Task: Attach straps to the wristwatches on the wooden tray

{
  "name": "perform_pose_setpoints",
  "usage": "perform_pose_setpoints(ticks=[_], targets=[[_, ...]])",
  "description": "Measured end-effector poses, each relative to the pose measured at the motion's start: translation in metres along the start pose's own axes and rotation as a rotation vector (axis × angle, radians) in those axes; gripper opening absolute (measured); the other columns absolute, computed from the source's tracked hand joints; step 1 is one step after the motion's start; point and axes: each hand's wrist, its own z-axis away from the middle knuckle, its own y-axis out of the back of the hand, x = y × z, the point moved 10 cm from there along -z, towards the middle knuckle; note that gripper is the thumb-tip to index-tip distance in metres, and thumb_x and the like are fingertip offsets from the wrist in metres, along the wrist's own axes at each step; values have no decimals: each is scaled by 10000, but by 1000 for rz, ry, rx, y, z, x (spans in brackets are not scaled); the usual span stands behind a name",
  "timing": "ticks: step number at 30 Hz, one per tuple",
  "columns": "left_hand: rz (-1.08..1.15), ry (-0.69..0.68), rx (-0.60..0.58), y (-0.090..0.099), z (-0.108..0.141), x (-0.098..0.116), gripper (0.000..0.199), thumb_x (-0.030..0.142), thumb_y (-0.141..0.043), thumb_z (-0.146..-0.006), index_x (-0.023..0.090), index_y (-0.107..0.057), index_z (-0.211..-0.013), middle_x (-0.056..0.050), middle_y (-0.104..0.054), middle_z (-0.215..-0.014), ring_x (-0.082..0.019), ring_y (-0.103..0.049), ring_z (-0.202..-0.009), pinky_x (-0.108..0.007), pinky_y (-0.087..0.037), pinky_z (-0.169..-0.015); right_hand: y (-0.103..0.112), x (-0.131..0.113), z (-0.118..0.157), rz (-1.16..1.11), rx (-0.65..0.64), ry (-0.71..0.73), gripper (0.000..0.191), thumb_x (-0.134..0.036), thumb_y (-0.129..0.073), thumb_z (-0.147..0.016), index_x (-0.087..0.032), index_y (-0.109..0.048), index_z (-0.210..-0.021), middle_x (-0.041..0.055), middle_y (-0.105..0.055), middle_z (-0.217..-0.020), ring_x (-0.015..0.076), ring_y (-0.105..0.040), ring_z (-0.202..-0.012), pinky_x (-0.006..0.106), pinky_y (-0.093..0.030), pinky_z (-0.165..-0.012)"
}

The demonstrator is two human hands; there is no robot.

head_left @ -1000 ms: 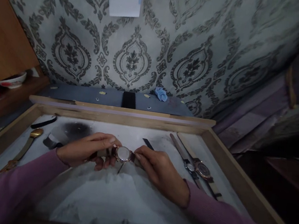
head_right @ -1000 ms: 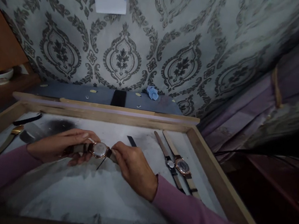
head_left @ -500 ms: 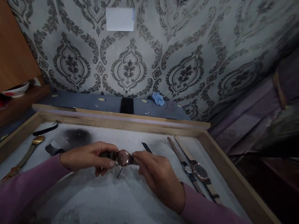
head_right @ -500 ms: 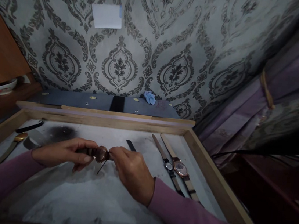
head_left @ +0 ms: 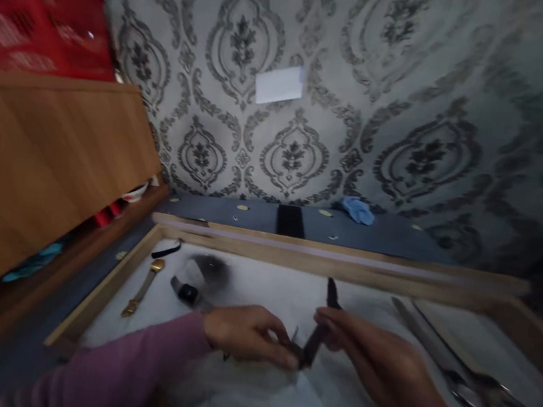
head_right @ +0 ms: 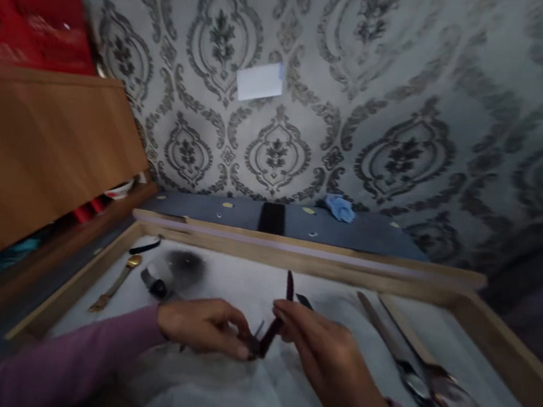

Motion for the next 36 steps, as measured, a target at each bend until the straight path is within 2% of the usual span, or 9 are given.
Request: perform_pose_setpoints(ticks=[4, 8, 12, 15, 19, 22, 28, 32, 36], targets=[[121, 12, -13, 3, 6, -2, 492, 542, -821, -540, 163, -600, -761, 82, -433, -463, -52, -309, -367, -198, -199, -347, 6, 10, -5, -58, 43, -89, 222, -344, -498, -912, -221, -681, -939, 54, -747, -699, 196, -709, -536, 249, -594, -503], [346, -130, 111, 24, 32, 28, 464, 471, -836, -559, 143, -619, -805, 109, -374, -440, -32, -224, -339, -211, -135, -345, 14, 28, -6, -144, 93, -244, 314, -462, -497, -895, -203, -674, -906, 54, -738, -645, 181, -664, -427, 230, -578, -424], [352, -263, 315, 60, 80, 56, 406, 399, -774, -666, 122, -642, -931, 84, -421, -545, -21, -231, -373, -206, -120, -363, 8, 38, -2, -208, 79, -301, 363, -512, -515, -872, -187, -677, -892, 75, -734, -649, 180, -648, -413, 232, -573, -415], [217, -339, 609, 105, 129, 66, 416, 411, -728, -713, 109, -631, -982, 79, -396, -572, -24, -231, -392, -194, -146, -373, 3, 37, 0, -227, 52, -295, 376, -520, -511, -873, -186, -682, -885, 72, -722, -624, 172, -629, -393, 235, -562, -407], [169, -388, 855, 159, 186, 59, 346, 432, -643, -793, 153, -561, -979, 115, -271, -513, -44, -184, -402, -176, -142, -384, -1, 32, -3, -257, -7, -317, 428, -558, -499, -868, -169, -674, -891, 72, -707, -588, 173, -618, -390, 246, -557, -404], [103, -368, 967, 191, 214, 43, 359, 443, -664, -756, 149, -557, -932, 107, -306, -521, -48, -222, -402, -173, -161, -385, -1, 29, -5, -263, -20, -330, 474, -608, -495, -850, -168, -669, -870, 68, -702, -574, 163, -608, -376, 240, -546, -390], [-139, -271, 1101, 225, 232, 15, 393, 477, -608, -769, 147, -589, -981, 77, -414, -564, -71, -323, -407, -178, -224, -389, -7, 29, -6, -269, -57, -328, 507, -639, -473, -846, -170, -664, -866, 61, -700, -563, 154, -607, -373, 230, -540, -380], [-384, -196, 1115, 230, 224, 7, 329, 436, -596, -768, 144, -635, -913, -11, -624, -775, -169, -573, -709, -235, -440, -612, -10, 32, -5, -266, -83, -330, 520, -644, -459, -850, -165, -660, -880, 63, -700, -562, 171, -639, -414, 235, -549, -395], [-623, -43, 1123, 227, 217, -6, 272, 379, -540, -821, 162, -656, -937, -37, -682, -868, -218, -610, -845, -276, -459, -729, -11, 35, -4, -247, -98, -323, 502, -619, -463, -863, -159, -665, -883, 64, -700, -564, 181, -663, -454, 234, -561, -419]])
